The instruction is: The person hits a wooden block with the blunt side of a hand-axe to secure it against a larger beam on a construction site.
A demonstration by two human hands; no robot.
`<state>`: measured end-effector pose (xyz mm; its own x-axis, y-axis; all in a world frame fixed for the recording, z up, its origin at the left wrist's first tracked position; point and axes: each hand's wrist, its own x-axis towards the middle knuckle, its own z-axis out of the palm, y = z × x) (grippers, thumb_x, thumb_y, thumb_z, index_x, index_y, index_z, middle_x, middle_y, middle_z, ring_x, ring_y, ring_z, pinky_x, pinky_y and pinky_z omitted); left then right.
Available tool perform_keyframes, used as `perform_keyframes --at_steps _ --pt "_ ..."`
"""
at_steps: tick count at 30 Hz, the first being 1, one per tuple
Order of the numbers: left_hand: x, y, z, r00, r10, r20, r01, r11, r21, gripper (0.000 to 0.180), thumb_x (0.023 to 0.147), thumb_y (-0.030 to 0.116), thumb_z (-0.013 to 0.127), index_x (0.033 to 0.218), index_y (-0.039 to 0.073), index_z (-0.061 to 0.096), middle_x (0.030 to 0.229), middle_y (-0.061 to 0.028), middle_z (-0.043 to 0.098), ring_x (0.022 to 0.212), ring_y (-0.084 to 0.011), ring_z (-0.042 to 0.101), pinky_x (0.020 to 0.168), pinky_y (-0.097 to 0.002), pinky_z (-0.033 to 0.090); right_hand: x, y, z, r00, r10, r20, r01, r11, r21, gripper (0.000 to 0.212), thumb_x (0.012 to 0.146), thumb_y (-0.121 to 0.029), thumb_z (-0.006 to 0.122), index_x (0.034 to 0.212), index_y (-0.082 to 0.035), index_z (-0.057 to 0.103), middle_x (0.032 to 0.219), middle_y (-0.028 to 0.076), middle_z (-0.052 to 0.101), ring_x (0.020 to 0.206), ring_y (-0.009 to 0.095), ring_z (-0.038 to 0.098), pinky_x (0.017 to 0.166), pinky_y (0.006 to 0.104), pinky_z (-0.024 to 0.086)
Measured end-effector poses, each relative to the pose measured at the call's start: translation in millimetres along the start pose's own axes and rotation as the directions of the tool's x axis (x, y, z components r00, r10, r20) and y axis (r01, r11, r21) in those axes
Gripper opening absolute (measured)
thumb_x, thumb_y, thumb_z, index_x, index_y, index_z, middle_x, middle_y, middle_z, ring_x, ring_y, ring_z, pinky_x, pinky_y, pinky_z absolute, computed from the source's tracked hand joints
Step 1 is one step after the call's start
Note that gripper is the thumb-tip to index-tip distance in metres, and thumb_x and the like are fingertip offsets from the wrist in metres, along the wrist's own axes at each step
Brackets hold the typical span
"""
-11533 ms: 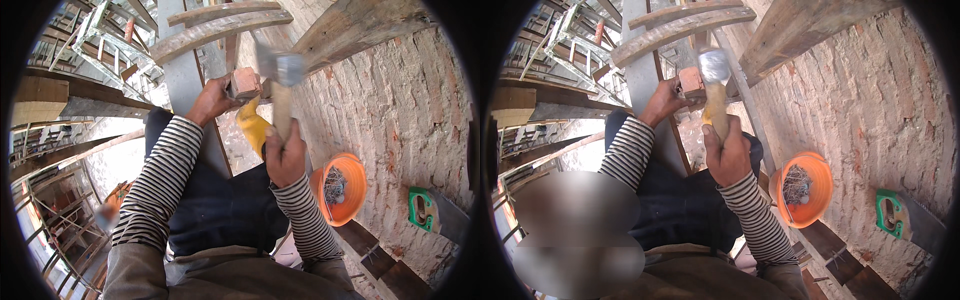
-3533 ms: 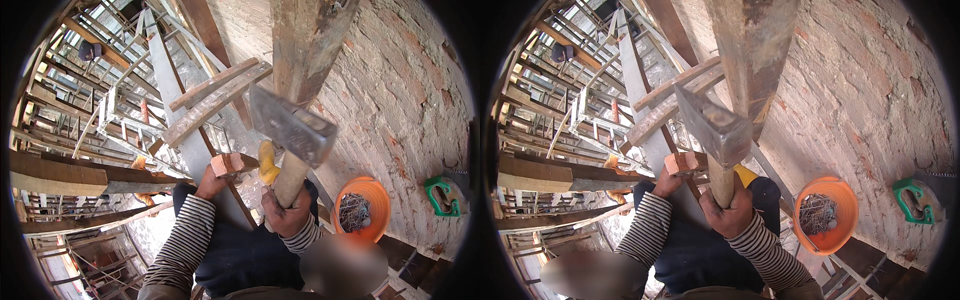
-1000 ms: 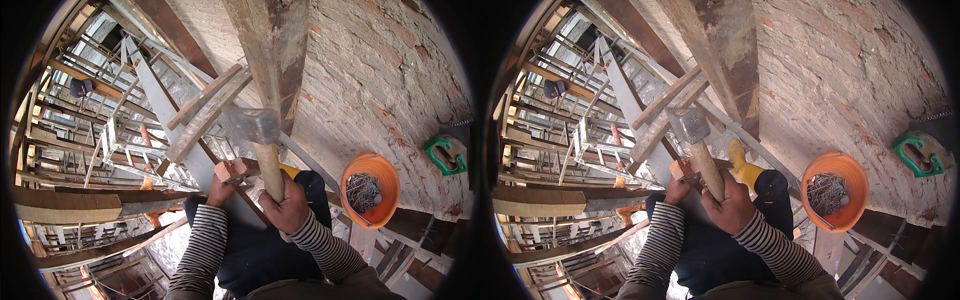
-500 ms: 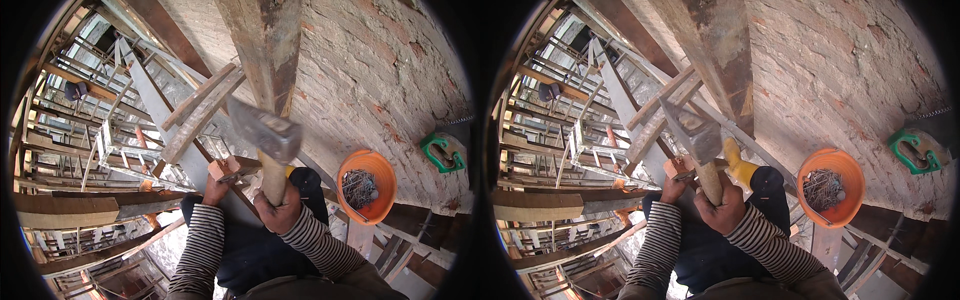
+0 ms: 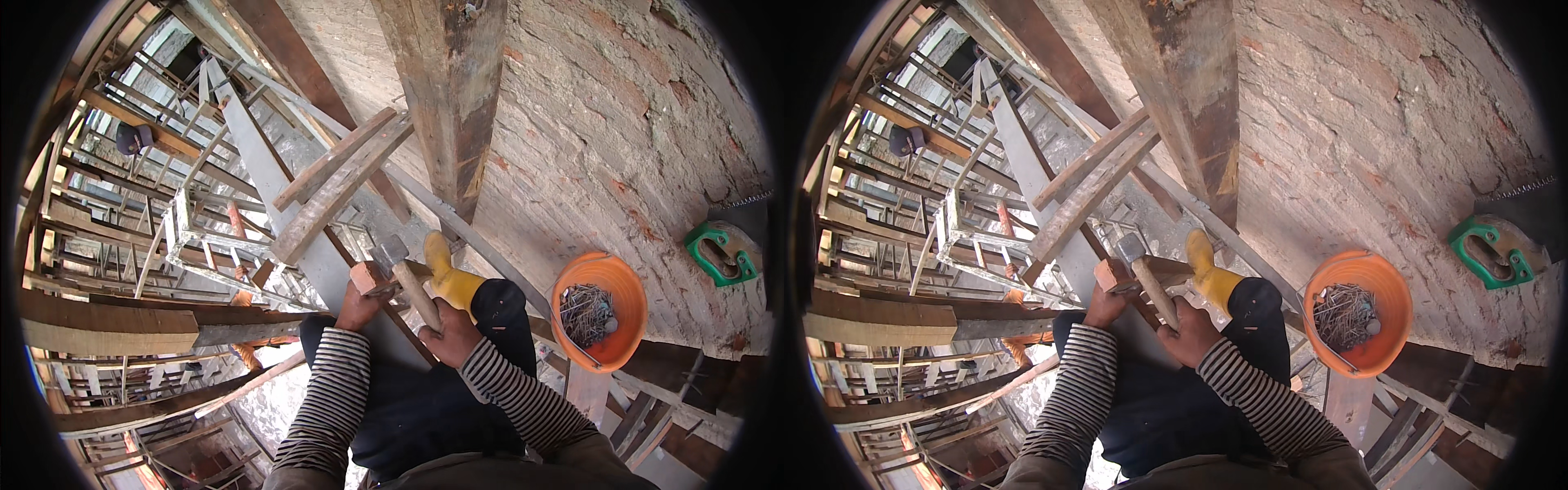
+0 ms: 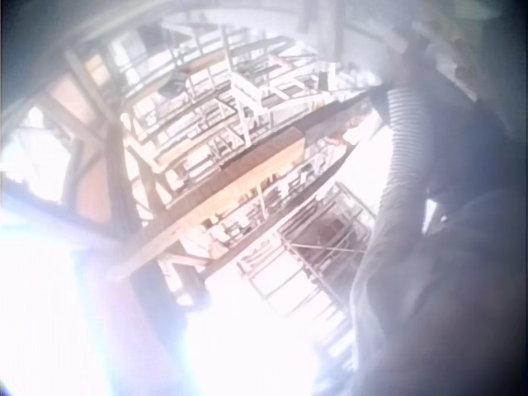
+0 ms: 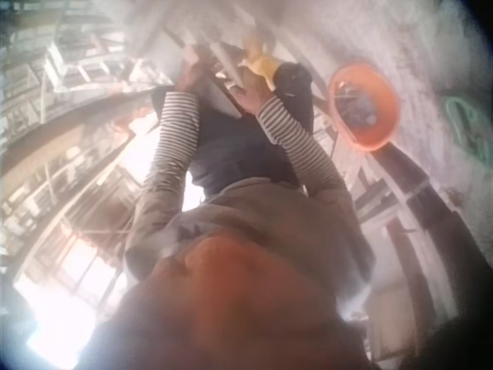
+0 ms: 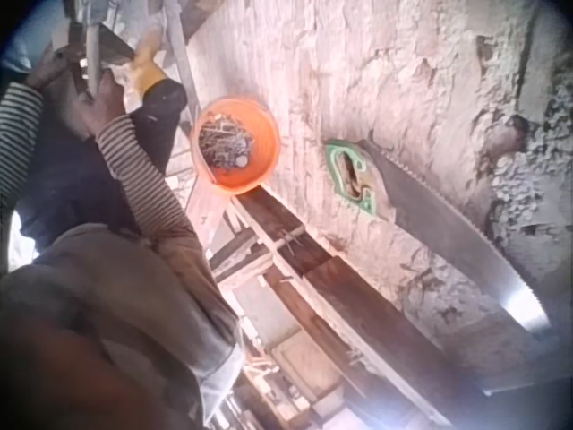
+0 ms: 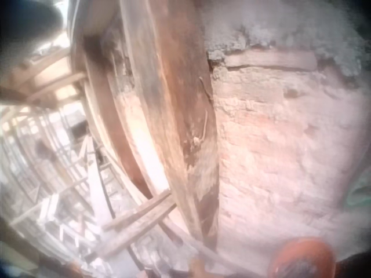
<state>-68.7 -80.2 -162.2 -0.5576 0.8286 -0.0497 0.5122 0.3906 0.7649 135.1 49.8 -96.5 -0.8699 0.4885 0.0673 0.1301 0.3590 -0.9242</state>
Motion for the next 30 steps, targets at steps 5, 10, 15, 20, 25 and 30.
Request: perform_keyframes --at_steps 5,10,15,20,25,30 --pt "-7 -26 7 0.997 -0.075 -0.033 0.067 0.976 -0.207 0.032 0.087 0.006 0.076 0.117 0.002 0.067 0.113 -0.0082 0.072 0.103 -0.0201 0.069 0.09 -0.0336 0.056 11 -52 -24 0.992 0.108 0.066 -0.122 0.959 0.256 0.04 0.087 -0.007 0.068 0.121 0.008 0.055 0.09 0.019 0.067 0.08 0.028 0.071 0.076 0.0363 0.056" --pt "1 2 4 0.984 -0.176 0.011 0.172 0.948 -0.269 0.041 0.083 0.003 0.079 0.122 0.005 0.067 0.116 -0.007 0.071 0.108 -0.0227 0.067 0.097 -0.0361 0.053 1 -37 -18 0.997 0.071 0.02 -0.074 0.965 0.251 0.039 0.088 -0.008 0.068 0.121 0.007 0.055 0.086 0.015 0.067 0.079 0.022 0.069 0.074 0.0357 0.055" --pt "-3 11 -2 0.993 -0.101 -0.063 0.077 0.948 -0.308 0.04 0.082 0.008 0.084 0.117 0.003 0.068 0.112 -0.0059 0.072 0.106 -0.02 0.068 0.096 -0.0351 0.054 -10 5 -17 0.906 0.399 0.142 -0.424 0.844 0.327 0.039 0.092 -0.011 0.069 0.124 0.006 0.055 0.084 0.015 0.066 0.064 0.022 0.068 0.059 0.0341 0.055" --pt "-1 45 -23 0.941 -0.253 -0.225 0.138 0.894 -0.426 0.04 0.079 0.016 0.09 0.109 -0.001 0.07 0.104 -0.0066 0.075 0.096 -0.0146 0.07 0.089 -0.0332 0.057 -23 -14 -83 0.915 0.402 -0.023 -0.359 0.84 0.406 0.034 0.094 -0.008 0.068 0.124 0.004 0.054 0.072 0.003 0.058 0.053 0.009 0.057 0.046 0.025 0.048" --pt "-10 104 -64 0.862 -0.146 -0.486 -0.09 0.898 -0.43 0.057 0.073 0.019 0.094 0.118 -0.004 0.068 0.111 -0.0113 0.075 0.101 -0.0164 0.071 0.091 -0.0337 0.058 -64 -12 -115 0.88 0.466 -0.089 -0.394 0.822 0.412 0.031 0.094 -0.009 0.07 0.118 0.002 0.054 0.07 0.003 0.057 0.051 0.009 0.055 0.044 0.0249 0.047" --pt "-28 154 -82 0.746 -0.067 -0.663 -0.376 0.778 -0.503 0.069 0.08 0.043 0.089 0.123 -0.004 0.062 0.114 -0.0089 0.071 0.105 -0.0176 0.067 0.094 -0.0343 0.053 -98 -12 -114 0.864 0.503 -0.025 -0.433 0.766 0.476 0.033 0.092 -0.014 0.076 0.112 0.001 0.055 0.072 0.002 0.057 0.05 0.009 0.055 0.044 0.025 0.047"
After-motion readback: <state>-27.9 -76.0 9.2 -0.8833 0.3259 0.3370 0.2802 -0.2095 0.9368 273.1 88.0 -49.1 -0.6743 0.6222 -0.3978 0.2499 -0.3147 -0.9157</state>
